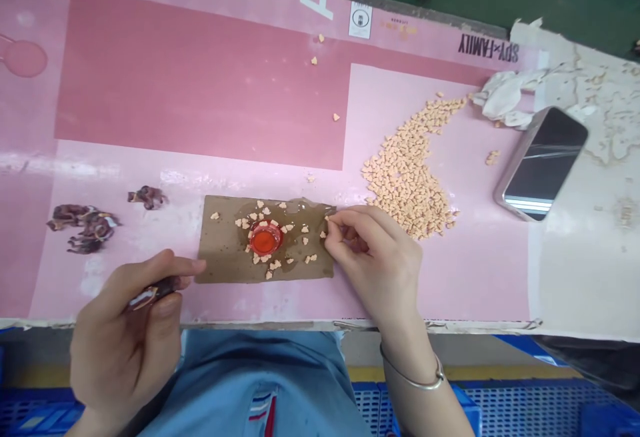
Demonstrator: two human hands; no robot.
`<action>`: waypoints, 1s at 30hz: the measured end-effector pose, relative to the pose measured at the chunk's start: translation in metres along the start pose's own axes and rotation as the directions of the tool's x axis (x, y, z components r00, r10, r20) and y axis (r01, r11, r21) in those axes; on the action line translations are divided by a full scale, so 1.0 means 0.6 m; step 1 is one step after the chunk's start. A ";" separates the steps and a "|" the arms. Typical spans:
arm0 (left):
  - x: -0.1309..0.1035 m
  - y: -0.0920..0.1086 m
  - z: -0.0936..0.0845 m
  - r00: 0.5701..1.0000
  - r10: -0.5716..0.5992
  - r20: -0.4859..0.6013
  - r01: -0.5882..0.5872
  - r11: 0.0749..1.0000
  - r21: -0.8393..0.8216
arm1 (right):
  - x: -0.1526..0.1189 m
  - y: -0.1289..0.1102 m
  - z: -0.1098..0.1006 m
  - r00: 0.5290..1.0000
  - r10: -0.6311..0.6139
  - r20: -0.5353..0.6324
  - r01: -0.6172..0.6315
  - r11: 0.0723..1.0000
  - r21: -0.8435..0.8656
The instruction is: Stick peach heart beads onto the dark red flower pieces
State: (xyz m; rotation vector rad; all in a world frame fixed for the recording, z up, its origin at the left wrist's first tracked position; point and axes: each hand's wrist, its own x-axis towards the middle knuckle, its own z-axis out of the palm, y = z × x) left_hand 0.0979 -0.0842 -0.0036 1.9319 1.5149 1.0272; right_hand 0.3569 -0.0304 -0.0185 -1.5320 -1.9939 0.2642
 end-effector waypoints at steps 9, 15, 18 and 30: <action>-0.006 -0.001 -0.003 0.988 -0.136 -0.079 0.124 0.982 -0.140 | 0.003 0.003 -0.001 0.997 -0.071 0.038 0.073 0.996 -0.050; -0.005 -0.008 -0.010 0.999 0.002 -0.033 -0.003 1.000 -0.029 | 0.003 0.002 -0.003 0.996 -0.073 0.049 0.075 0.996 -0.057; -0.002 -0.005 -0.013 0.999 0.030 -0.042 -0.029 0.999 0.027 | 0.001 0.003 -0.003 0.996 -0.075 0.054 0.079 0.995 -0.065; -0.009 0.009 0.003 0.979 -0.203 -0.006 0.175 0.860 -0.479 | -0.003 0.011 0.001 0.990 -0.138 0.030 0.140 0.985 -0.100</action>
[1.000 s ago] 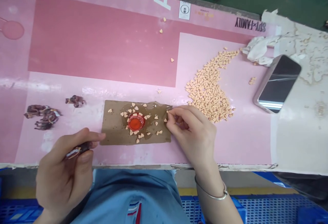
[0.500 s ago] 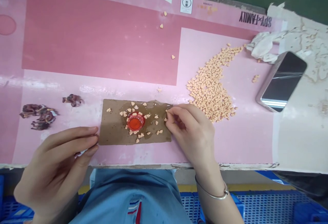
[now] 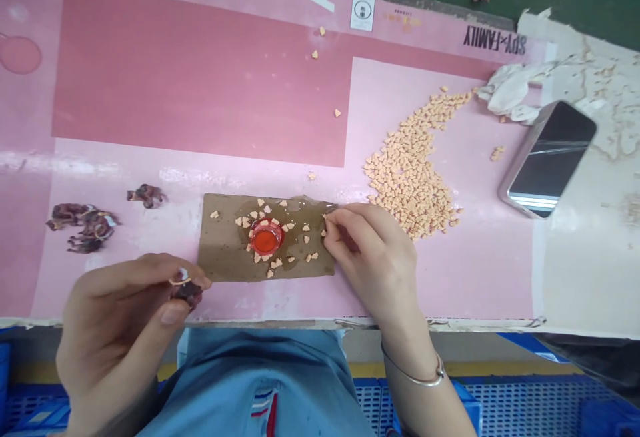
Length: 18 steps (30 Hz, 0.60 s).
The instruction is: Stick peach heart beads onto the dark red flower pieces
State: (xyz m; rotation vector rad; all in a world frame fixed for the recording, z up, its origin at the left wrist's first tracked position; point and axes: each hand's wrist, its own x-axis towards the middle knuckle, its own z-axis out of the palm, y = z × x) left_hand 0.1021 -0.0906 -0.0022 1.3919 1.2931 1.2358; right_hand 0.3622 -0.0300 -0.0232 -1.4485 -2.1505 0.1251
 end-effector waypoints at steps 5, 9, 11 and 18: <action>0.008 0.001 0.003 0.985 -0.108 0.135 0.122 0.987 -0.104 | 0.002 -0.015 -0.009 0.998 -0.019 -0.067 0.022 0.999 0.043; 0.009 0.004 0.007 0.965 -0.179 0.191 0.220 0.950 -0.223 | 0.008 -0.066 -0.028 0.998 -0.020 -0.065 0.033 0.978 0.204; 0.009 0.008 0.009 0.952 -0.239 0.193 0.285 0.920 -0.270 | 0.011 -0.094 -0.033 0.997 -0.026 -0.076 0.047 0.956 0.289; 0.008 0.009 0.014 0.920 -0.341 0.193 0.392 0.820 -0.417 | 0.016 -0.128 -0.023 0.996 -0.052 -0.066 0.076 0.894 0.441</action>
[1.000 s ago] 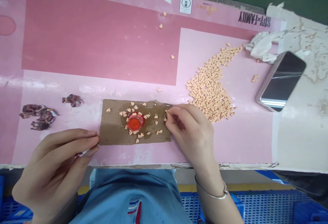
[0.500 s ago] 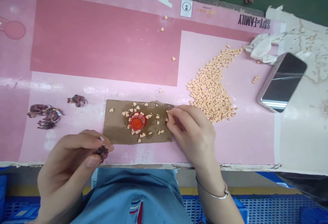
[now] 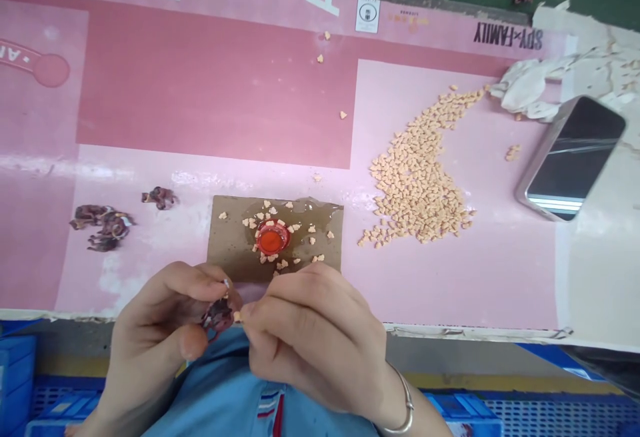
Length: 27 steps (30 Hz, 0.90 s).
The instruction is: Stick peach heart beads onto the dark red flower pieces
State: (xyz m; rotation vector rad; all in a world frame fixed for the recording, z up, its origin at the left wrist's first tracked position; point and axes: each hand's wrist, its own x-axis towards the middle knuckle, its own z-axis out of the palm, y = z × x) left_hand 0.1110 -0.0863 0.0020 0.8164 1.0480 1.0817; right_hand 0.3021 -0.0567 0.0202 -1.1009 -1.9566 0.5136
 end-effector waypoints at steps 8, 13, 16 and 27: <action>0.004 -0.004 0.008 0.995 0.096 0.007 -0.097 0.995 0.036 | -0.012 -0.008 0.005 1.000 0.021 -0.008 -0.021 1.000 -0.005; 0.010 -0.006 0.017 0.962 0.261 -0.078 -0.236 0.943 0.235 | -0.025 -0.021 -0.011 0.989 0.015 0.145 0.018 0.976 -0.219; 0.006 -0.015 0.020 0.925 0.361 -0.116 -0.301 0.885 0.354 | -0.030 -0.026 -0.011 0.977 -0.056 0.206 0.115 0.952 -0.285; 0.062 0.049 -0.036 0.876 0.408 0.256 -0.451 0.507 0.735 | -0.048 0.055 -0.038 0.991 0.089 -0.098 -0.109 0.968 -0.226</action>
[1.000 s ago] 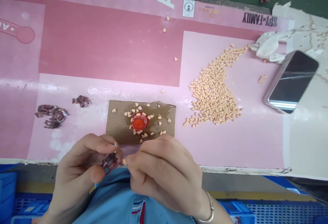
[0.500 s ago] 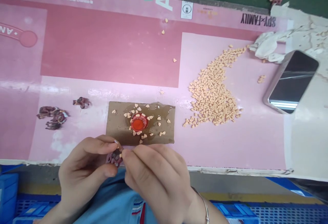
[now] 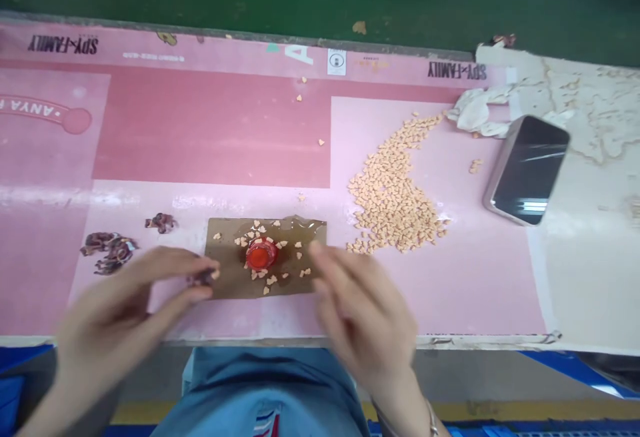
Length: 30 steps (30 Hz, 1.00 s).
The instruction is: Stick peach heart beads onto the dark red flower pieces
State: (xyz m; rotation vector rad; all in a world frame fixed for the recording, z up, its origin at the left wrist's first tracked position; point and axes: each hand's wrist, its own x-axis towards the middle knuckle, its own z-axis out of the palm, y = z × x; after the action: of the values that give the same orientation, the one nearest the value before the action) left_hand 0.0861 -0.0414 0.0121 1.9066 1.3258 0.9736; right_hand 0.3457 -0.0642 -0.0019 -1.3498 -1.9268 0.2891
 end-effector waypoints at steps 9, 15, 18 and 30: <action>0.337 -0.143 -0.091 0.935 -0.196 -0.295 0.305 0.868 0.391 | -0.052 0.088 -0.053 0.999 0.039 -0.020 -0.044 0.948 -0.316; 0.478 -0.194 -0.051 0.900 -0.287 -0.328 0.416 0.792 0.447 | -0.052 0.086 -0.037 0.998 0.009 -0.061 -0.030 0.930 -0.367; 0.498 -0.206 -0.037 0.885 -0.334 -0.325 0.457 0.758 0.466 | -0.043 0.088 -0.038 1.000 -0.019 -0.021 0.010 0.931 -0.364; 0.437 -0.164 -0.089 0.954 -0.258 -0.155 0.301 0.796 0.526 | -0.047 0.107 -0.047 0.992 0.092 0.083 -0.070 0.968 -0.241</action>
State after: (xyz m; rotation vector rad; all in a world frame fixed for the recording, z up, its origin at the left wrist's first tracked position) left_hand 0.0520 0.2414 0.0196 1.9895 2.0339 0.5491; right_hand 0.4151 -0.0684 -0.0317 -1.5991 -2.0375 0.1673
